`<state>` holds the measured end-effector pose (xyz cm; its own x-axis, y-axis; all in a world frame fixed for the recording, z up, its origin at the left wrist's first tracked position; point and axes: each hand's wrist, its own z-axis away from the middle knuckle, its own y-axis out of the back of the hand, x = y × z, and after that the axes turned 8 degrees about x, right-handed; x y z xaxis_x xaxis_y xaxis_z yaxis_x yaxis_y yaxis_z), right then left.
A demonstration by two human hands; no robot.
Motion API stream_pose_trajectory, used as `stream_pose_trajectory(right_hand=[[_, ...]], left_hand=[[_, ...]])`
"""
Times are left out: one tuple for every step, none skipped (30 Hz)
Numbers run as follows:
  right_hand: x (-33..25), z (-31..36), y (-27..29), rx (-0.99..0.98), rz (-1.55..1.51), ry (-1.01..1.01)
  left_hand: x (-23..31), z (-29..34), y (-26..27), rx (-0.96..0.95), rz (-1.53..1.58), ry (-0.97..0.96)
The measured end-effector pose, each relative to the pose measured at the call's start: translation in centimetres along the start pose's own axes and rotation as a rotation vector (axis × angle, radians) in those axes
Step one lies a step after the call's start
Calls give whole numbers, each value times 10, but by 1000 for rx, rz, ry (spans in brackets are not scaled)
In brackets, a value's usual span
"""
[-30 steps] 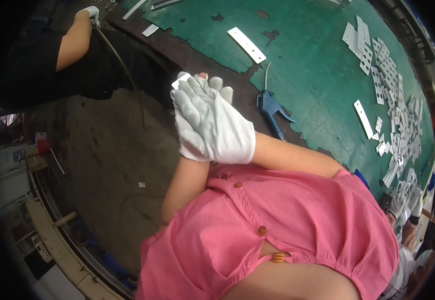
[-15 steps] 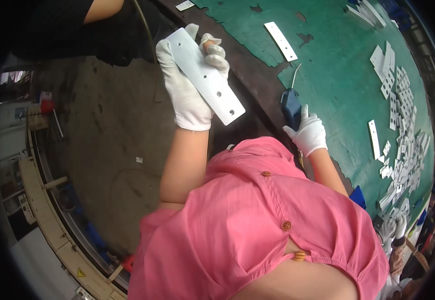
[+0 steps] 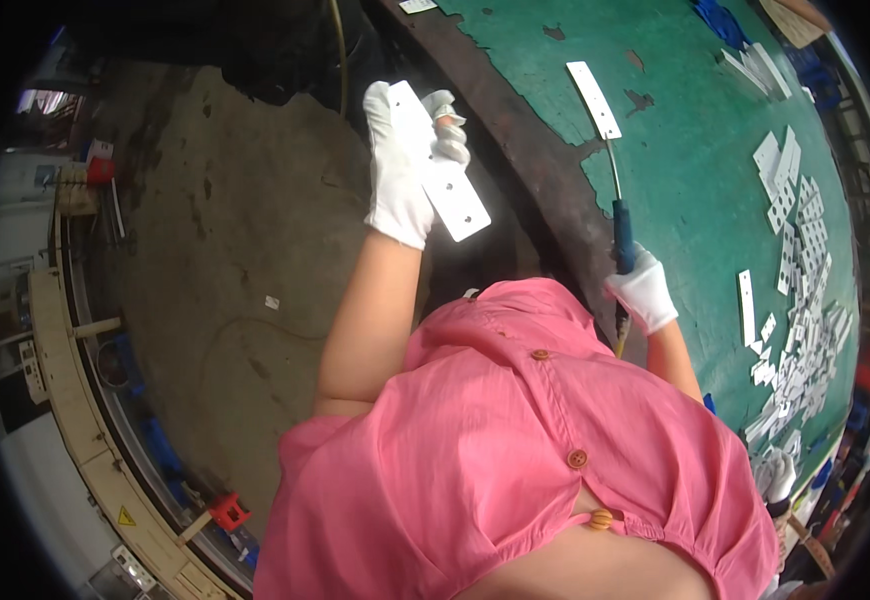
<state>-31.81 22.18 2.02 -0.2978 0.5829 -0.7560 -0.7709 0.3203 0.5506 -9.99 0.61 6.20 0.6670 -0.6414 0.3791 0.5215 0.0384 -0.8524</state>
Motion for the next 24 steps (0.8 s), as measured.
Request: stream_pose_trajectory(right_hand=[[-15, 13, 7, -13, 7, 8], [-35, 25, 17, -108, -115, -25], [-49, 33, 26, -209, -243, -59], [-59, 37, 38, -249, -317, 9], [-61, 37, 48, -291, -390, 77], [-50, 25, 55, -305, -303, 379], [-52, 27, 50, -308, -300, 381], [-57, 31, 42, -406, -455, 281], [-61, 33, 36, -501, -602, 178], [-62, 33, 26, -574, -473, 162], [-63, 34, 16, -648, -342, 159], [-55, 34, 2, -634, -296, 215], [-50, 36, -11, -630, -250, 273], [-56, 35, -18, -620, -111, 314], [-64, 34, -28, -609, 27, 352], [-71, 36, -34, -604, 70, 308], [-73, 37, -38, -613, 72, 312], [-75, 37, -40, -593, 83, 312], [-77, 37, -42, -571, 94, 311], [-79, 36, -45, -561, 132, 329], [-78, 35, -47, -560, 130, 331], [-75, 33, -50, -579, 127, 344], [-74, 32, -52, -599, 125, 358], [-75, 31, -53, -600, 124, 359]], left_hand=[[2, -3, 13, 105, 107, 84], [3, -6, 25, 169, 137, 66], [3, -7, 35, 236, 161, 43], [-1, -7, 40, 332, 184, -41], [-1, -4, 44, 387, 200, -57], [0, -4, 53, 328, 242, -24], [3, -7, 67, 267, 281, 11], [7, -9, 80, 267, 285, 6], [12, -11, 91, 173, 334, 154], [13, -13, 97, 78, 380, 297], [11, -15, 103, 75, 386, 285], [6, -20, 103, 140, 344, 203], [3, -19, 108, 210, 302, 111], [3, -21, 113, 147, 333, 121], [3, -20, 118, 152, 341, 109], [1, -21, 122, 155, 394, 73], [0, -20, 127, 157, 446, 38], [0, -18, 130, 95, 487, 34], [2, -17, 133, 97, 485, 28], [4, -16, 136, 102, 434, -22], [5, -16, 134, 104, 382, -68], [7, -16, 132, 74, 381, -65], [8, -13, 132, 72, 380, -66], [9, -8, 128, 99, 285, -115]])
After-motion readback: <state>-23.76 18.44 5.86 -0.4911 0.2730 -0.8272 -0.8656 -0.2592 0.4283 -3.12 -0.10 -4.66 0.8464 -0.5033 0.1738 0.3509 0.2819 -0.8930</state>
